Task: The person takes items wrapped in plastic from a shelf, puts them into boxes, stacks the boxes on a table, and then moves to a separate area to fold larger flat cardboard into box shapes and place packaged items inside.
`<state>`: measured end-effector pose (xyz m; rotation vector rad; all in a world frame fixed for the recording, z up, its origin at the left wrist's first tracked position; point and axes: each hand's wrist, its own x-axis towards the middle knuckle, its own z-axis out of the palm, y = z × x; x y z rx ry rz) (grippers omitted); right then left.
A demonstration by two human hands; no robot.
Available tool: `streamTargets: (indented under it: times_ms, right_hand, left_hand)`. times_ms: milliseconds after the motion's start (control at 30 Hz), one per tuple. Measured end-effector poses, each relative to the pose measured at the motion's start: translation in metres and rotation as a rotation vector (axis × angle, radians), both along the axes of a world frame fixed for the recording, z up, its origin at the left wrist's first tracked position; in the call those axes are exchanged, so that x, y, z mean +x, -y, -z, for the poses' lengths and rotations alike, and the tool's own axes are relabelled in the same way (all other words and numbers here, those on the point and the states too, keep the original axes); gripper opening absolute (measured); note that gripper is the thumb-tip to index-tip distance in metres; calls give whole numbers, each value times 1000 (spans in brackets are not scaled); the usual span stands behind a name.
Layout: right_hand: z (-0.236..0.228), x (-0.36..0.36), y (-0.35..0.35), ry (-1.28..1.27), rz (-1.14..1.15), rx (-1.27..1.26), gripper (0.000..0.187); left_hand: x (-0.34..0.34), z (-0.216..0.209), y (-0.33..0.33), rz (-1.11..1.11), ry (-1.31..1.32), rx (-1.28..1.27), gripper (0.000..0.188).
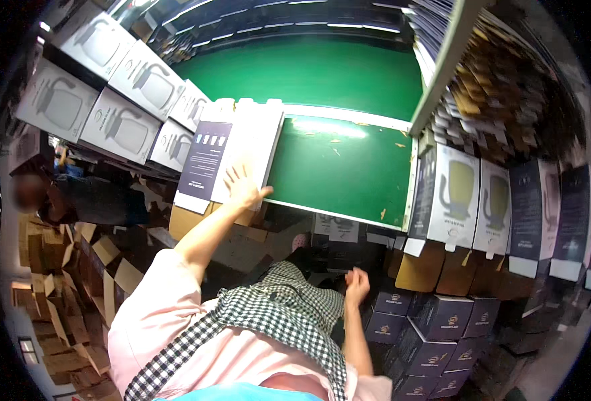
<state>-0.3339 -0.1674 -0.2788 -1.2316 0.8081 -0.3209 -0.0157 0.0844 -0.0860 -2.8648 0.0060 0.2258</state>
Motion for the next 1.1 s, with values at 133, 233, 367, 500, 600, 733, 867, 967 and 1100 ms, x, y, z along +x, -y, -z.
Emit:
streamTargets:
  times_ms: [133,233,367,500,600,733,867,967,1100]
  right_hand:
    - [-107,158,-1,178,-236,-209,20]
    - [-166,248,-25,259,-314,-126,19]
    - [-233,326,-25,402,-369,-182,21]
    - [-311,378,28,635,-212,-67,55]
    - [-410,370,60,806,-911,470,67]
    - [-481,375,69,954,-1156,160,91]
    - [-510,387,32,959,-1101,117,75]
    - [-497,399,49,839,-974,-56,44]
    - [-475,386,99,695,-688,-143,40]
  left_hand:
    - [9,32,-6,95,25,-52,84]
    - [3,-8,-40,246,99,-80,63]
    - [2,-245,-93,289,62,-675,31]
    - [22,-319,-166,418,72,-1285,20]
    - [64,-267,-181,374,-63,-1687,24]
    - [142,-171,-74,317,-174,-1619,34]
    - [165,-128,37,278,-281,-1565,58]
    - [133,-138,114,583,492,-1010,43]
    - [-32,-274,139,911,-311,-1590,88]
